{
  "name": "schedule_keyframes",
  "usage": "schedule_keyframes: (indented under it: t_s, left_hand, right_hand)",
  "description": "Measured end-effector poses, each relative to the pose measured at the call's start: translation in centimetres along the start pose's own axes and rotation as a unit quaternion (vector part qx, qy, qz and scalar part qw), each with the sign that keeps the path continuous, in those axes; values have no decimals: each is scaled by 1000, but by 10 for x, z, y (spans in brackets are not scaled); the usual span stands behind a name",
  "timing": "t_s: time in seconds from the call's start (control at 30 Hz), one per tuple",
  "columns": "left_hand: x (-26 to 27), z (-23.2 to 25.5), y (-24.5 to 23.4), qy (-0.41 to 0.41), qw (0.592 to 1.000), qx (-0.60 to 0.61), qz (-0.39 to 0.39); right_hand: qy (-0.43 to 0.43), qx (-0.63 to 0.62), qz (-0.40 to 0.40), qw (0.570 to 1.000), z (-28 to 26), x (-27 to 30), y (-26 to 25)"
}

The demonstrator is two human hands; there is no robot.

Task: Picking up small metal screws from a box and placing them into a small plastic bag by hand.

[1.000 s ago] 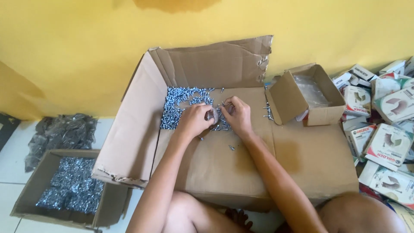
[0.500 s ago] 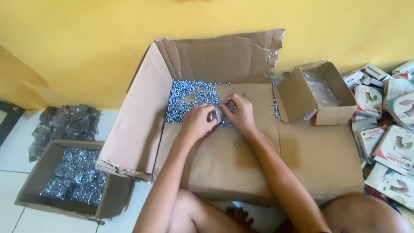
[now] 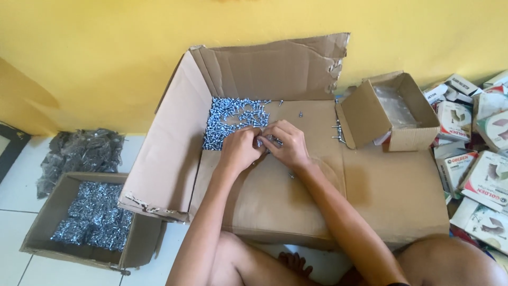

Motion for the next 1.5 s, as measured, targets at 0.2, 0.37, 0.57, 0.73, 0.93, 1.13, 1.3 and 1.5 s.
schedule_keyframes:
  t_s: [0.2,0.37,0.57,0.73,0.93,1.13,1.3,1.5]
  left_hand:
    - [-2,-7,5,0,1000,5,-1]
    - [-1,-7,5,-2,1000,3,-4]
    - [0,-9,6,-14,1000,-15,-14]
    - [-1,-9,6,-19,999,-19,-23]
    - [4,-11,1,-12,1000,-5,-1]
    - [6,-10,-2,-5,999,-2,36]
    - [3,-26,1,-9,997,-9,76]
    - [-3,-32,6,13,994,-19,108]
  right_hand:
    - [-8,47,-38,998,4,4,7]
    - [0,55,-52,997,7,5,11]
    - [12,55,-72,996,17,10,16]
    - [41,32,-72,996,28,11,15]
    - [168,192,-84,963,62,13,2]
    - [255,207,-283,901,62,26,22]
    - [153,182,-287,928,58,26,32]
    - [157,179,-245,940,81,32,38]
Point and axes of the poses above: each hand's wrist, its own x-axis away from the middle knuckle, its own y-axis out of the palm, z = x × y, the point moved 10 cm from there along -x, towards the middle knuckle, and after that the axes turned 5 degrees about y, right-handed, at the moved point
